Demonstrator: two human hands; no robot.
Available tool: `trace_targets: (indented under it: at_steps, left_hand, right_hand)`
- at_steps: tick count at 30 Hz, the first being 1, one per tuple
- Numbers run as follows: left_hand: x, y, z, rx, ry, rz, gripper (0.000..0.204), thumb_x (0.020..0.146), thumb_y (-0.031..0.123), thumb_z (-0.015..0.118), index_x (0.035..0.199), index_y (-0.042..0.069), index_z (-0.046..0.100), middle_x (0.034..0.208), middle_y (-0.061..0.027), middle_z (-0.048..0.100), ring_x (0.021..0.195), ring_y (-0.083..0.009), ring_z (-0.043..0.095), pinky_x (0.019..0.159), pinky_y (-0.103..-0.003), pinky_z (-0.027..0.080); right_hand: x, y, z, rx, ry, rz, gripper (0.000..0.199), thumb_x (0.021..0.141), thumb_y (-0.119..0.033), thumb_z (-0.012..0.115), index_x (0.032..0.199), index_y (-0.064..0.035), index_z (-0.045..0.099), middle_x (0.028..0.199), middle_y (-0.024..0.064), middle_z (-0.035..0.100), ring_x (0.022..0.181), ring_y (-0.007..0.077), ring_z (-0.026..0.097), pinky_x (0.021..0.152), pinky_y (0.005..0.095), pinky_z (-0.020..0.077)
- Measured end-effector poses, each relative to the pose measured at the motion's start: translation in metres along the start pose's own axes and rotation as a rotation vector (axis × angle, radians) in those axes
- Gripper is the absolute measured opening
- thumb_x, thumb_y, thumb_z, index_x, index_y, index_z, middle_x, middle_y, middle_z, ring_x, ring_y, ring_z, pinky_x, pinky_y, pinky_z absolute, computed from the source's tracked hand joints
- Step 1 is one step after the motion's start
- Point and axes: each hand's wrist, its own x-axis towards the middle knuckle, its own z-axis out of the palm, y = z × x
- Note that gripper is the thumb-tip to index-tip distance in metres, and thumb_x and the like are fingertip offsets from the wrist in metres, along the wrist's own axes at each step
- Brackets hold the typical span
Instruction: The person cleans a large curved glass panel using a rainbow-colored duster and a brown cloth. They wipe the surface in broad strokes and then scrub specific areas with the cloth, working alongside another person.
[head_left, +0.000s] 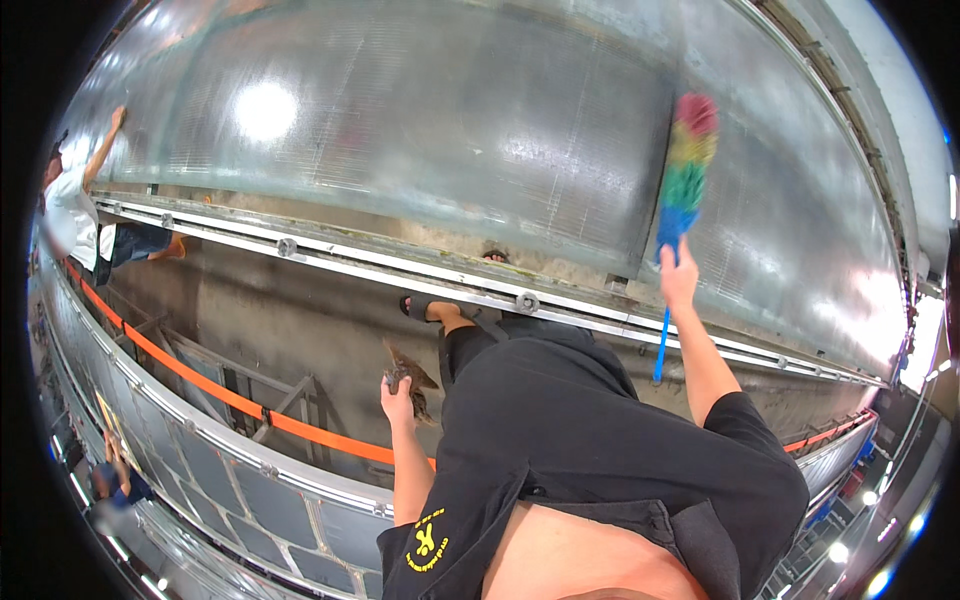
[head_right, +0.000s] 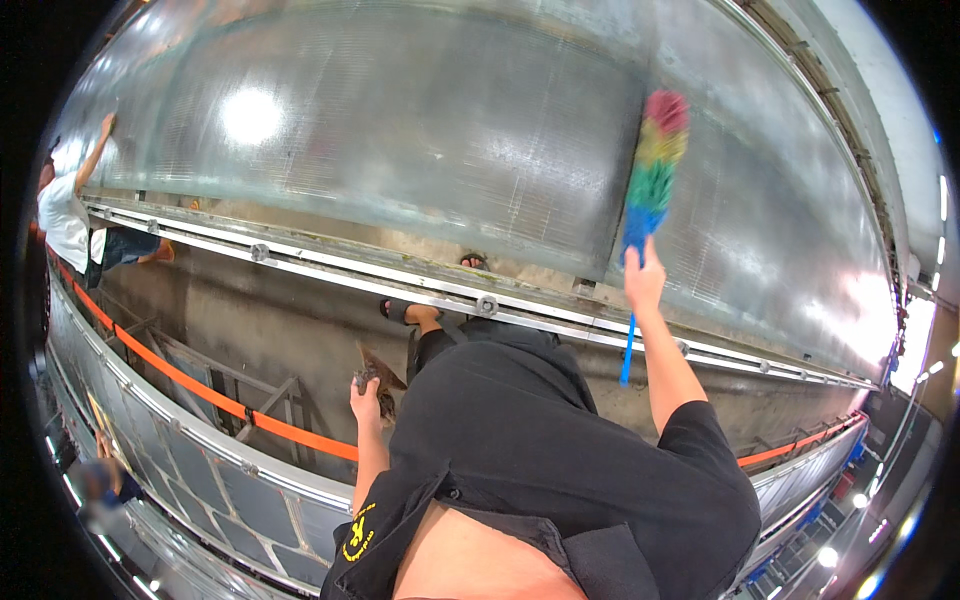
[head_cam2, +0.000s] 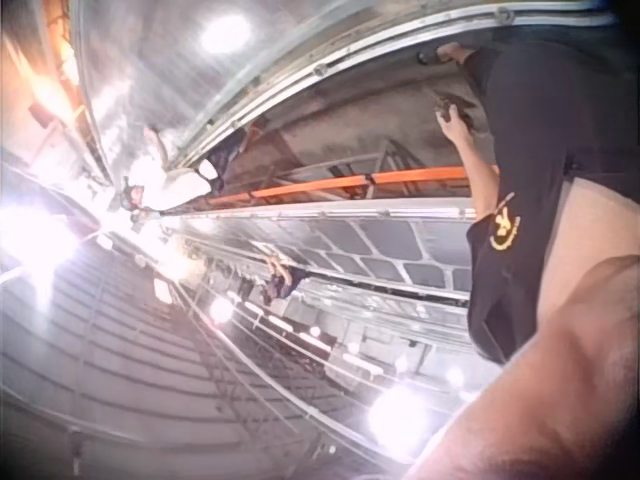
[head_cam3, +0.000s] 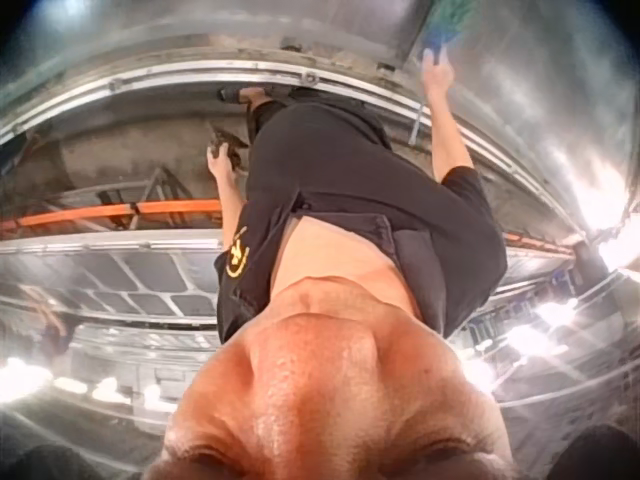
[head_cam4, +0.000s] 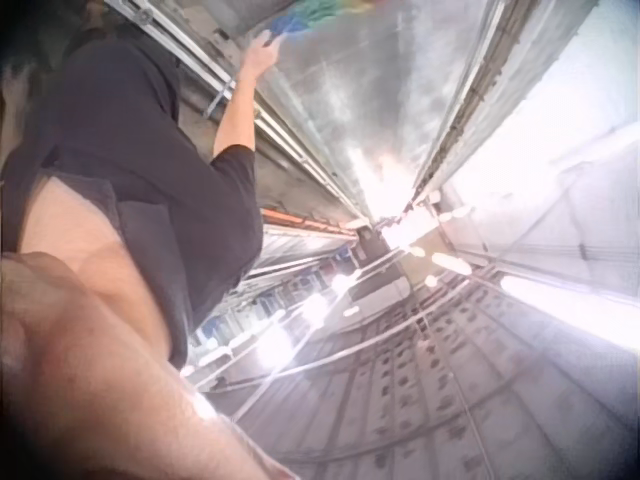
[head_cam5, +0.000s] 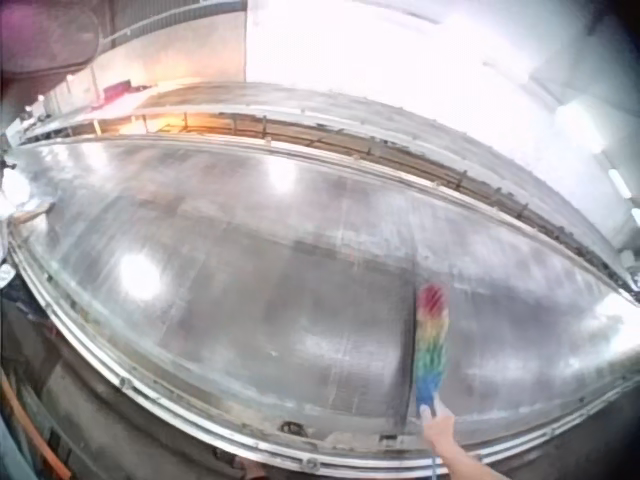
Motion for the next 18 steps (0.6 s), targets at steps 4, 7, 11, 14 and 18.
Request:
trace_targets:
  at_steps: [4, 7, 11, 14, 18]
  left_hand:
    - [0.023, -0.064, -0.035, -0.032, -0.097, -0.036, 0.065, 0.085, 0.024, 0.08, 0.14, -0.002, 0.059, 0.121, -0.0105, 0.072, 0.109, -0.0209, 0.066, 0.098, -0.035, 0.05]
    - [0.018, -0.077, -0.057, -0.131, -0.002, -0.065, 0.063, 0.085, 0.022, 0.08, 0.14, -0.002, 0.059, 0.12, -0.0104, 0.072, 0.107, -0.0218, 0.066, 0.097, -0.035, 0.05]
    - [0.011, -0.064, -0.075, -0.108, 0.0, -0.085, 0.061, 0.085, 0.019, 0.079, 0.139, -0.003, 0.059, 0.119, -0.0104, 0.072, 0.105, -0.0221, 0.066, 0.096, -0.036, 0.051]
    - [0.016, -0.08, -0.095, -0.082, 0.021, -0.111, 0.059, 0.086, 0.018, 0.077, 0.138, -0.003, 0.059, 0.119, -0.0102, 0.072, 0.105, -0.0214, 0.066, 0.095, -0.036, 0.051]
    - [-0.002, -0.063, -0.089, -0.038, 0.017, -0.123, 0.059, 0.087, 0.018, 0.077, 0.139, -0.003, 0.059, 0.12, -0.0098, 0.072, 0.106, -0.0211, 0.066, 0.096, -0.035, 0.051]
  right_hand:
    - [-0.055, -0.047, 0.057, -0.041, -0.454, -0.094, 0.059, 0.097, -0.028, 0.063, 0.147, 0.0034, 0.054, 0.137, 0.0313, 0.063, 0.131, 0.0415, 0.061, 0.113, 0.0415, 0.0466]
    - [-0.048, -0.157, 0.11, 0.034, -0.723, -0.201, 0.055, 0.096, -0.024, 0.06, 0.144, 0.0016, 0.054, 0.124, 0.0334, 0.067, 0.113, 0.0479, 0.068, 0.098, 0.0512, 0.0554]
    - [-0.01, -0.269, 0.201, 0.159, -0.86, -0.526, 0.05, 0.095, -0.027, 0.06, 0.14, -0.0046, 0.059, 0.112, 0.0296, 0.071, 0.101, 0.0474, 0.071, 0.091, 0.053, 0.0558]
    - [0.01, -0.338, 0.221, 0.451, -0.893, -0.479, 0.053, 0.095, -0.031, 0.069, 0.14, -0.0027, 0.062, 0.124, 0.0237, 0.072, 0.109, 0.034, 0.073, 0.095, 0.0413, 0.0555]
    - [0.008, -0.318, 0.179, 0.607, -0.62, -0.402, 0.054, 0.095, -0.032, 0.069, 0.141, -0.0049, 0.062, 0.126, 0.0224, 0.072, 0.108, 0.0325, 0.073, 0.096, 0.0403, 0.0552]
